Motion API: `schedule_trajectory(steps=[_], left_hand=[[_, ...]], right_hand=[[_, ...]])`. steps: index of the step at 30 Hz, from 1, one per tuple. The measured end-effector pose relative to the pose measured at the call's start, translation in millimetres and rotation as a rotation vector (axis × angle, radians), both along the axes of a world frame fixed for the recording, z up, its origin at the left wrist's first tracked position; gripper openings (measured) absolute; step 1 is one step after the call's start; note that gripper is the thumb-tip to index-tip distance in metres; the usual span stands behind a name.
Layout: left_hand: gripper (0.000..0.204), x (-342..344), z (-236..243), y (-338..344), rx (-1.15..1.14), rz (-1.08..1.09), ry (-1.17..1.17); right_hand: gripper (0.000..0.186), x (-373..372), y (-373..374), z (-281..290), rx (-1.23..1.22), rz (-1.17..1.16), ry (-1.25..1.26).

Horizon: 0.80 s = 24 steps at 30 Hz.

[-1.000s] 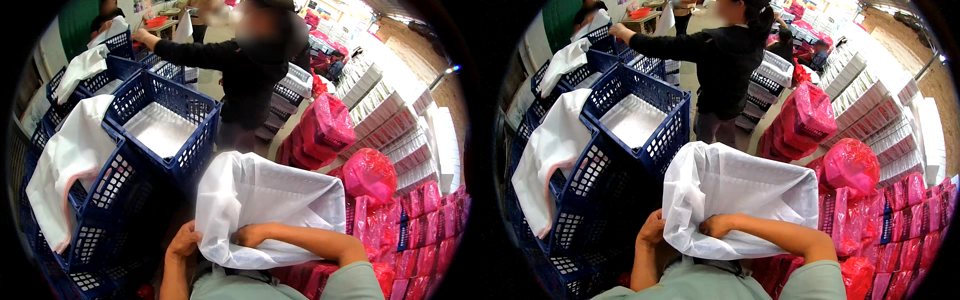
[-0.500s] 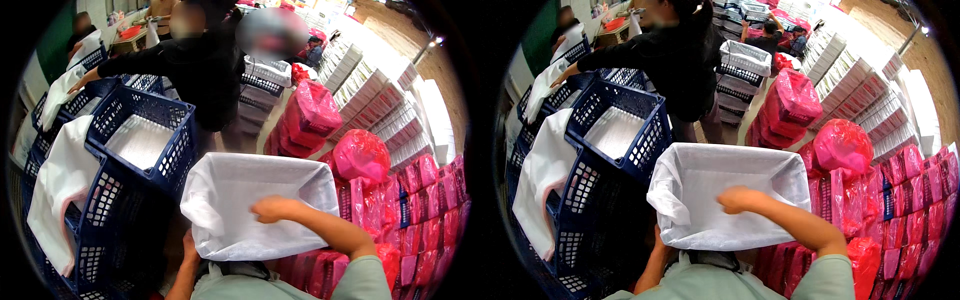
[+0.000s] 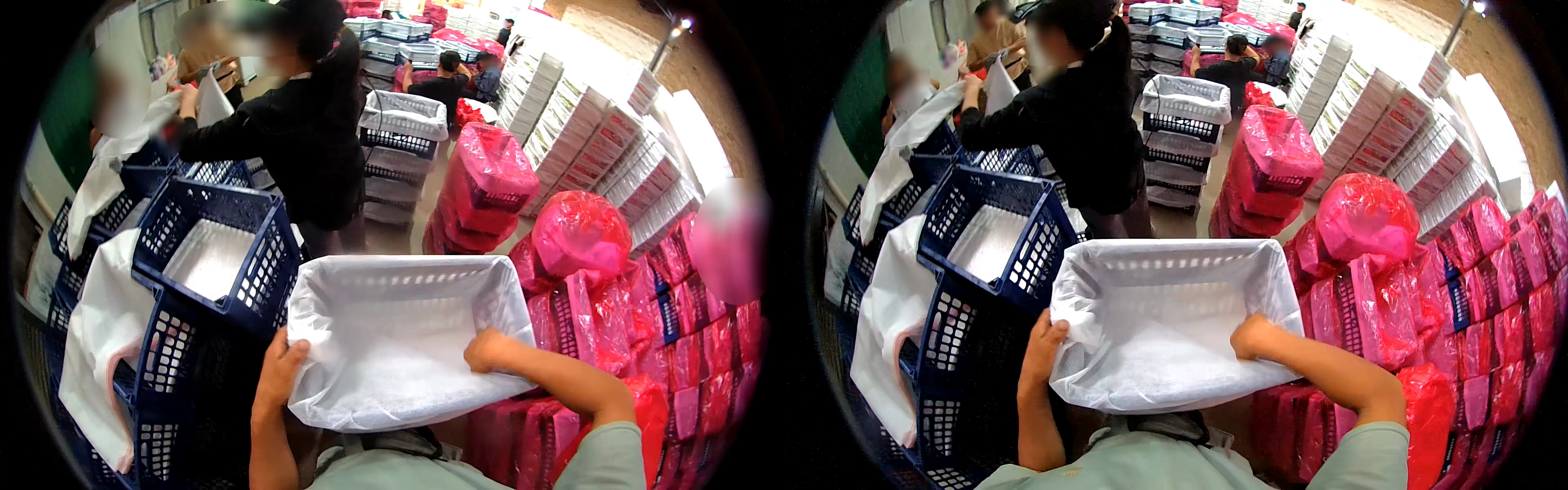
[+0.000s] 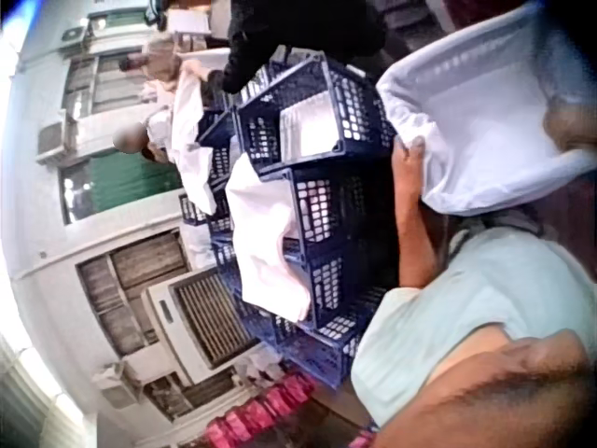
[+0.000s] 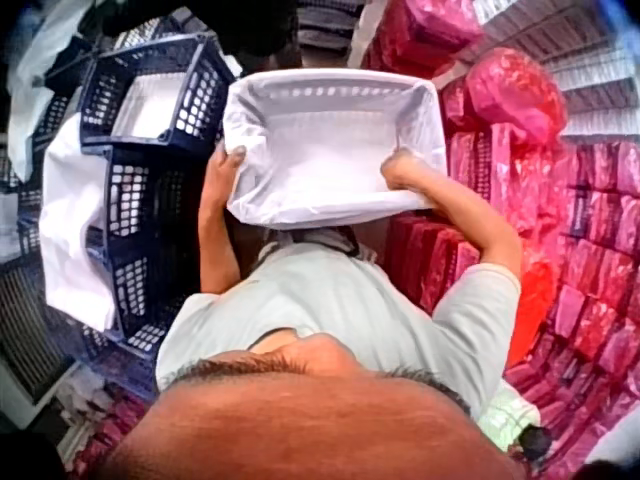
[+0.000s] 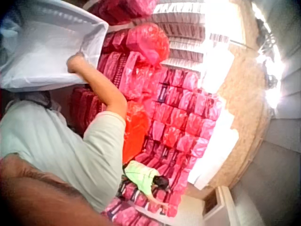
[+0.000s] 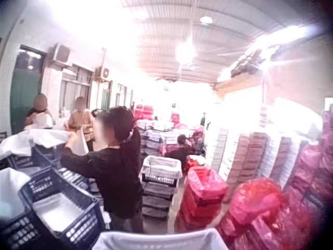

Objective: The person repeatedly picks up white plastic bags and lines blue plastic crates with them. The person then places the lined crates into a stack of pink-wrapped bundles. The task is performed continuously in a warehouse environment.

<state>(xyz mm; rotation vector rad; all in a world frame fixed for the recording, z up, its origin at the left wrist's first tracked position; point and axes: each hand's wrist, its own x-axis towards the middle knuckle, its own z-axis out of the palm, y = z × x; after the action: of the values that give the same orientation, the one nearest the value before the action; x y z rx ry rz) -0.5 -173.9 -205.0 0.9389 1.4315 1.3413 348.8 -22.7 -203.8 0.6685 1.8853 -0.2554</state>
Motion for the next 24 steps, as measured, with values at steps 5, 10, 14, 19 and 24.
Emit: schedule_trajectory(steps=[5,10,14,19,24], left_hand=[[0.040,15,21,5,-0.134,0.087,0.659],[0.053,20,39,-14,-0.335,0.023,0.513],[0.048,34,17,13,-0.261,0.014,0.609],[0.038,19,66,-8,-0.109,0.043,0.560],[0.038,44,158,-16,0.172,-0.058,0.605]], right_hand=[[0.050,32,-21,38,0.163,-0.300,0.583],[0.076,113,-42,66,0.610,-0.801,1.145],[0.069,148,-52,-20,0.124,-1.264,1.604],[0.060,120,-88,37,0.132,-1.374,1.684],[0.060,123,-199,94,0.441,-1.513,2.107]])
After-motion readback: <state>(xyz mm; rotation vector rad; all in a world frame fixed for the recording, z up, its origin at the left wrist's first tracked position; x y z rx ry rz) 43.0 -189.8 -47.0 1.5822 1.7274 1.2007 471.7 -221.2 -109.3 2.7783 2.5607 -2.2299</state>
